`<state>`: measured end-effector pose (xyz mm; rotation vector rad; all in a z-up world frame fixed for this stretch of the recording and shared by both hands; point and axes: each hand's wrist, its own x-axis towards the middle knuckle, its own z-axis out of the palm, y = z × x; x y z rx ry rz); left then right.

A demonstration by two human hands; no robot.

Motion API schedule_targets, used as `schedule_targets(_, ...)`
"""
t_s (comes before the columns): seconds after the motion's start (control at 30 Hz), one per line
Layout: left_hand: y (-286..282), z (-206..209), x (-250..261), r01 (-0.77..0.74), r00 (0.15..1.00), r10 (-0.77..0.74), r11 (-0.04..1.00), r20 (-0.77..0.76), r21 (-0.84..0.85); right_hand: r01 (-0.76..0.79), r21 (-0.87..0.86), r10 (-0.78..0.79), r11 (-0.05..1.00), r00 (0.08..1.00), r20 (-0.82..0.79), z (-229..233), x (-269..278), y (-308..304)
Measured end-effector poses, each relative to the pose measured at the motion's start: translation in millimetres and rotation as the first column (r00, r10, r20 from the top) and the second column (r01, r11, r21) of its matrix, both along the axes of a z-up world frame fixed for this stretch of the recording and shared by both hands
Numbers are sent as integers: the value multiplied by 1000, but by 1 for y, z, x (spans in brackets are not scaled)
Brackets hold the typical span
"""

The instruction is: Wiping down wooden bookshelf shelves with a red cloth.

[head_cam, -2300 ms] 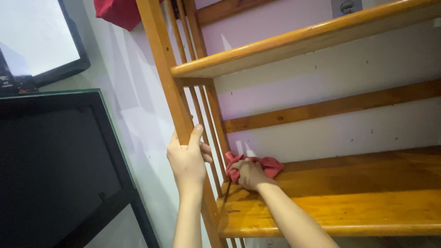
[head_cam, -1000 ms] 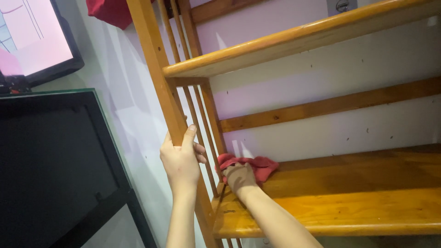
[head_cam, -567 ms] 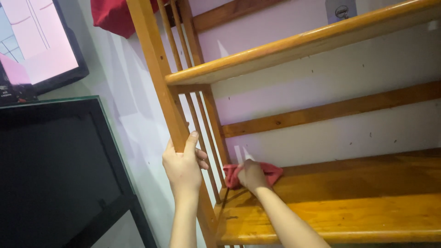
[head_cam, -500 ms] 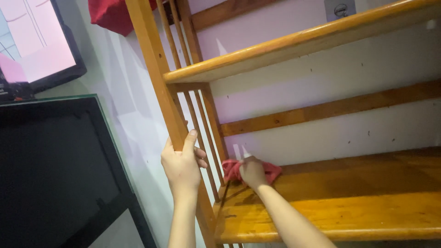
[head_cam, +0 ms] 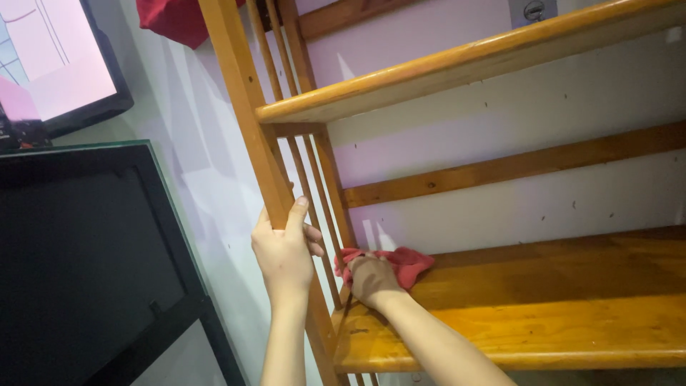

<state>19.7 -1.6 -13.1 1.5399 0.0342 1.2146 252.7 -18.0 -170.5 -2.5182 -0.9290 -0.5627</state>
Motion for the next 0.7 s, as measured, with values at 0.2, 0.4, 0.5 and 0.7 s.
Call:
schedule_targets(0.2,3,-1,1,73,992,-72,997,100,-4,-54,144,69,988,993,-98,32,-55,-31)
schedule_targets(0.4,0,2,-7,28,999,-28,1000,21,9,-126,330,223,936,935,-275,5,-5,-45)
schedule_targets(0.5,0,2,-8,44,999,-44,999,19,-2,-284,450,448,847,837,-315,-4,-9,-40)
schedule_targets(0.7,0,1,-8,10,1000,-10,1000,-26,-5,-212,-162,207,964,977,-44,21,-73,-41)
